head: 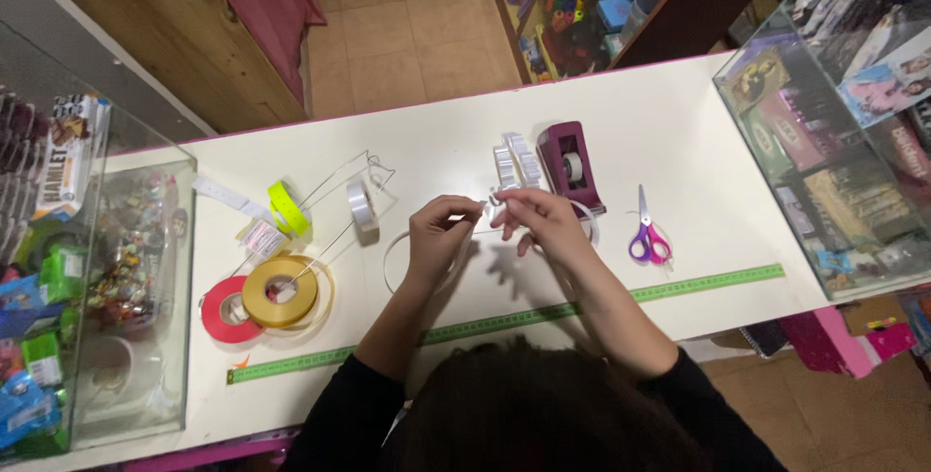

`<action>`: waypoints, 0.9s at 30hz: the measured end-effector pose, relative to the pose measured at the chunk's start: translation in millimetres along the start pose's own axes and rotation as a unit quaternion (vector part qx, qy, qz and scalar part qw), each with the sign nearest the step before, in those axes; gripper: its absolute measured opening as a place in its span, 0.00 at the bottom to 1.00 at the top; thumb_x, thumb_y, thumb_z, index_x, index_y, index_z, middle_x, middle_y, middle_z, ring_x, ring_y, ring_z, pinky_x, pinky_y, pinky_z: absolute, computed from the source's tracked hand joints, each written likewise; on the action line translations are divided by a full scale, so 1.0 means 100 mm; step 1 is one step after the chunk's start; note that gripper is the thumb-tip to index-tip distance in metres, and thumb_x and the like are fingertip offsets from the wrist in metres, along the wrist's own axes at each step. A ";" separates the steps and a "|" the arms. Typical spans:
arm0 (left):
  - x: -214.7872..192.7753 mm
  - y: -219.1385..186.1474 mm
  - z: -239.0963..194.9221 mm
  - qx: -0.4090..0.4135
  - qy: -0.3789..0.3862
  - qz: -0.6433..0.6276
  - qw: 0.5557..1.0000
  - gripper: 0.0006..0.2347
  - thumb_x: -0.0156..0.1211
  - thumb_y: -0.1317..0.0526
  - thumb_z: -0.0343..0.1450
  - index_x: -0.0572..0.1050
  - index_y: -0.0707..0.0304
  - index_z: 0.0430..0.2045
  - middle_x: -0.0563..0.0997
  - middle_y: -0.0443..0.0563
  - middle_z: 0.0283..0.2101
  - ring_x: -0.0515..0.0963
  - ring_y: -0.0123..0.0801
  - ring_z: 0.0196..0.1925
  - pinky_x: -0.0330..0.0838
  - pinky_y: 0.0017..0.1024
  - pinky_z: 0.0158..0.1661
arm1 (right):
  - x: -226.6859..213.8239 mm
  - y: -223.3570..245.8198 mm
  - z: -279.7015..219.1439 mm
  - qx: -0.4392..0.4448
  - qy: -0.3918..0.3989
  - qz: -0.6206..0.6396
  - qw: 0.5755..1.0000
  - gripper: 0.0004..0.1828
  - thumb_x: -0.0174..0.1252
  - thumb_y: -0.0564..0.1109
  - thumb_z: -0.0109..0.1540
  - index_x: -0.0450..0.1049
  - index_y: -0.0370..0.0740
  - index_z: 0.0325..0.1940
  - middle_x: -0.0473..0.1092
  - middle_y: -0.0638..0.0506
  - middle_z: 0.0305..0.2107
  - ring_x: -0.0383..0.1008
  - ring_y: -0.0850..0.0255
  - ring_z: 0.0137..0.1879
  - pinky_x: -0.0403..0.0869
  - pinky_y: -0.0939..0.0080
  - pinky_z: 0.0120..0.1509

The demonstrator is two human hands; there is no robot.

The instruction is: The person cuts a length of white ribbon using scissors, then folds the ribbon into loops and secures them with a thin wire. The process is repeated to create multiple looped ribbon pieces on a white countertop.

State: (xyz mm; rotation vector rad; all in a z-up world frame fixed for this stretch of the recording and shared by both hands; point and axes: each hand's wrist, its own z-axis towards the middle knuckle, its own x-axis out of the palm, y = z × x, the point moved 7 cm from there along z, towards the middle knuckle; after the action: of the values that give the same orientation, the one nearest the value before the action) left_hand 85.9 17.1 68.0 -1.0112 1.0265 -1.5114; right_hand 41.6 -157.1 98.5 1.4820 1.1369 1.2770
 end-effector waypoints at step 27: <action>0.07 0.11 -0.04 0.020 0.085 0.051 0.995 0.05 0.69 0.72 0.68 0.85 0.67 0.35 0.85 0.56 0.32 0.84 0.32 0.31 0.81 0.27 0.30 | -0.06 0.08 0.62 -0.153 -0.009 -0.060 0.986 0.13 0.75 0.34 0.54 0.83 0.35 0.42 0.79 0.48 0.28 0.74 0.72 0.33 0.73 0.78 0.32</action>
State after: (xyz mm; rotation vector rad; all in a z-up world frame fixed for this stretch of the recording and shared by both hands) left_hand 84.5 9.4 57.0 -0.8001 1.1447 -1.5479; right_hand 103.6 -167.7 97.7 1.1784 0.9539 1.2879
